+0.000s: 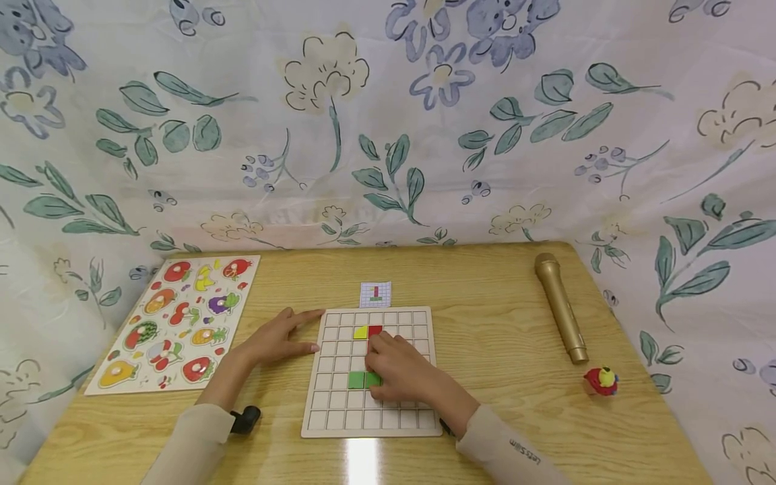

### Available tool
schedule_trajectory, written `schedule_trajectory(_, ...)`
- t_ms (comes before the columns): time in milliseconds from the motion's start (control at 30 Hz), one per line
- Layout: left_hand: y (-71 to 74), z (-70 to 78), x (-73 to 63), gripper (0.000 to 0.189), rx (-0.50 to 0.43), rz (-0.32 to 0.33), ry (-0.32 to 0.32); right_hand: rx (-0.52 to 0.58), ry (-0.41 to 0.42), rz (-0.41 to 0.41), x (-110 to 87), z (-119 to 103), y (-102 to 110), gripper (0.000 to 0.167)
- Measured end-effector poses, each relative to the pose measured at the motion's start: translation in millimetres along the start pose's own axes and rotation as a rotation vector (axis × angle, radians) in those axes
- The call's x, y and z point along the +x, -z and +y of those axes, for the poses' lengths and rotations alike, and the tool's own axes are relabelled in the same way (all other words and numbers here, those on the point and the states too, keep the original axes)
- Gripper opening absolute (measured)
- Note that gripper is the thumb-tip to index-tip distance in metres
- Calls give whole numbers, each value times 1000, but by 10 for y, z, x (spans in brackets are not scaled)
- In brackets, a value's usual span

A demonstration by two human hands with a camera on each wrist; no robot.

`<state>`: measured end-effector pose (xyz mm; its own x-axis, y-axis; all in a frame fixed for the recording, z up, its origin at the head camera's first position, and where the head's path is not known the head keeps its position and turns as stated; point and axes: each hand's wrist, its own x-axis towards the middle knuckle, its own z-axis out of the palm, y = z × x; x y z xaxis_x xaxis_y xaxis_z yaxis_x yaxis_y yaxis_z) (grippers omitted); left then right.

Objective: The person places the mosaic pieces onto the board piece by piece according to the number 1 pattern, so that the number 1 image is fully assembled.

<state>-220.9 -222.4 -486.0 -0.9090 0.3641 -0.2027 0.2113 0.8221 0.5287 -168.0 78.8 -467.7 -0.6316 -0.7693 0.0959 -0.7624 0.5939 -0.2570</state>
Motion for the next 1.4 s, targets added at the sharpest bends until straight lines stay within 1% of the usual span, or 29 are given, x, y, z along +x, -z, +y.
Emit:
schedule_trajectory(267,4,26,3,77,2,0,-1,-37,-9,-8,-16,-10,6,19)
schedule_trajectory(500,6,45,4,77,-5,-1,6,-44,-22,-11,-30,0,15,20)
schedule_trajectory(667,3,61,8,77,-12,1,11,-37,-60,-22,-80,17,50,22)
schedule_trajectory(767,11,73,4,77,-11,-1,14,-8,-85,-13,-158,61,94,24)
schedule_trajectory(900,27,75,-2,78,-10,-6,14,36,-115,19,-302,163,144,24)
schedule_trajectory(1033,31,56,0,78,-5,-6,16,52,-139,48,-450,254,173,23)
schedule_trajectory(1267,24,43,7,78,1,-4,27,75,-150,86,-684,376,195,22)
schedule_trajectory(1400,18,48,8,78,2,-9,30,84,-170,99,-810,423,200,24)
